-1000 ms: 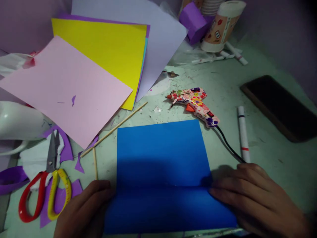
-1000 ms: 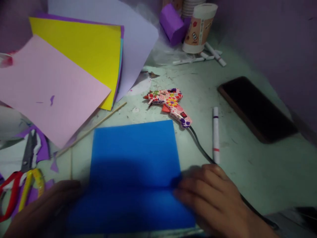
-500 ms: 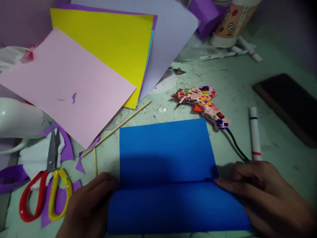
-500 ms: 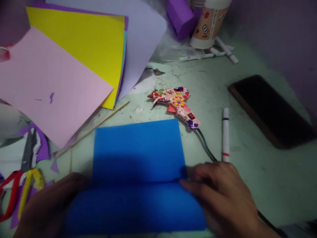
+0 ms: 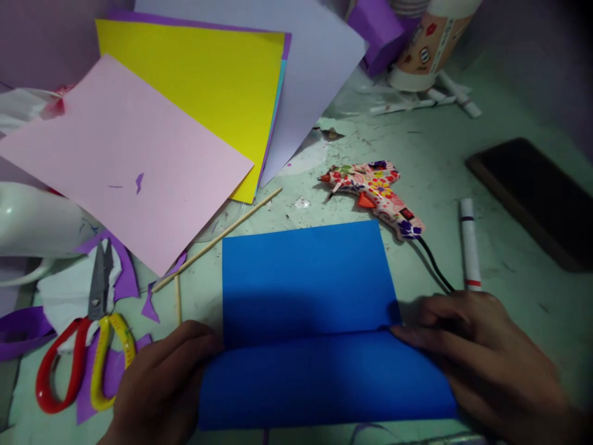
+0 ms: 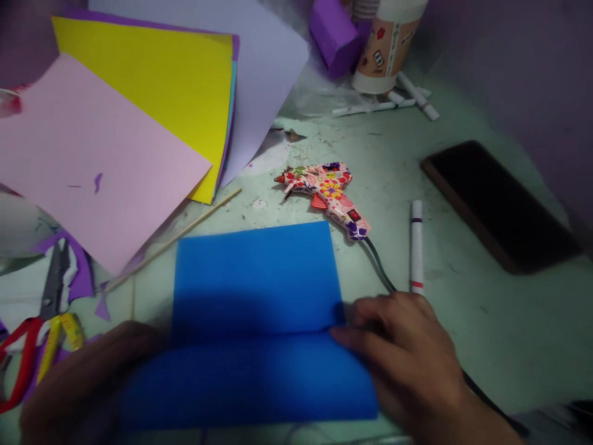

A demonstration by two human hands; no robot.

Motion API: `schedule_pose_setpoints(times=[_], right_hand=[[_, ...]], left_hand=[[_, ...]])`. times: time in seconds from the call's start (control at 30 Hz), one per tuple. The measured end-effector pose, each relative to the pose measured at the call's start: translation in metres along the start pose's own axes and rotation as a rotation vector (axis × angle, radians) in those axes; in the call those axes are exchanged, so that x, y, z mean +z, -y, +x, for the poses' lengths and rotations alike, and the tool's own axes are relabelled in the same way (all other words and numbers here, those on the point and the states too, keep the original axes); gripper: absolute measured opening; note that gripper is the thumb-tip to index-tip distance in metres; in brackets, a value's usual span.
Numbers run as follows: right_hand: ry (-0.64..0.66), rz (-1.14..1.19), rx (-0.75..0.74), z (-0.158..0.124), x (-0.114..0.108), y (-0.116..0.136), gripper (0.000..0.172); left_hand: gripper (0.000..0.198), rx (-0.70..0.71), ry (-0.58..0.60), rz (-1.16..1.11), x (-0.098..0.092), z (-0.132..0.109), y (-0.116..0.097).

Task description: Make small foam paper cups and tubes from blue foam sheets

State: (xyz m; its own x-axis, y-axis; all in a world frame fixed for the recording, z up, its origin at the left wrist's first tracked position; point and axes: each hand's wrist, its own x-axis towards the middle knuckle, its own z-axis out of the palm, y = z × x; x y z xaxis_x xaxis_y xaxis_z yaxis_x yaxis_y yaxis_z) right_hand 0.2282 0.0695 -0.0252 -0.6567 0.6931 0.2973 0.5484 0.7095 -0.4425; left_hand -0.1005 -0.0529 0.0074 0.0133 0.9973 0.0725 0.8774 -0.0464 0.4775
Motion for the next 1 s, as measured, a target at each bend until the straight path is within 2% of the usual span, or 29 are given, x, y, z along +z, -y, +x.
schedule_pose_setpoints(times=[0.1,0.23,0.3,0.43,0.63,0.8,0.93,1.0], right_hand=[[0.021,0.006,-0.098,0.003,-0.001,-0.002,0.023],[0.053,0.055,0.048,0.001,0.001,0.000,0.022],[0.054,0.084,0.112,-0.001,0.002,0.002,0.021],[0.041,0.126,0.103,-0.001,0.003,0.002,0.022],[0.008,0.119,0.021,0.000,0.006,-0.004,0.012],[0.034,0.137,0.017,0.001,0.008,-0.008,0.018],[0.062,0.073,0.013,-0.005,0.007,-0.012,0.017],[0.095,0.026,0.042,-0.011,0.006,-0.017,0.019]], left_hand=[[0.014,0.064,0.008,-0.037,0.001,0.007,0.002],[0.015,0.071,0.063,-0.099,0.002,0.009,0.002],[0.012,0.029,0.094,-0.143,0.002,0.007,0.002],[0.006,-0.111,0.133,-0.249,0.000,0.006,-0.001],[0.021,-0.180,0.193,-0.372,-0.004,0.012,-0.007],[0.021,-0.251,0.139,-0.317,-0.001,0.018,-0.005],[0.024,-0.379,0.301,-0.161,-0.002,0.024,-0.006],[0.024,-0.451,0.340,-0.106,-0.002,0.025,-0.007]])
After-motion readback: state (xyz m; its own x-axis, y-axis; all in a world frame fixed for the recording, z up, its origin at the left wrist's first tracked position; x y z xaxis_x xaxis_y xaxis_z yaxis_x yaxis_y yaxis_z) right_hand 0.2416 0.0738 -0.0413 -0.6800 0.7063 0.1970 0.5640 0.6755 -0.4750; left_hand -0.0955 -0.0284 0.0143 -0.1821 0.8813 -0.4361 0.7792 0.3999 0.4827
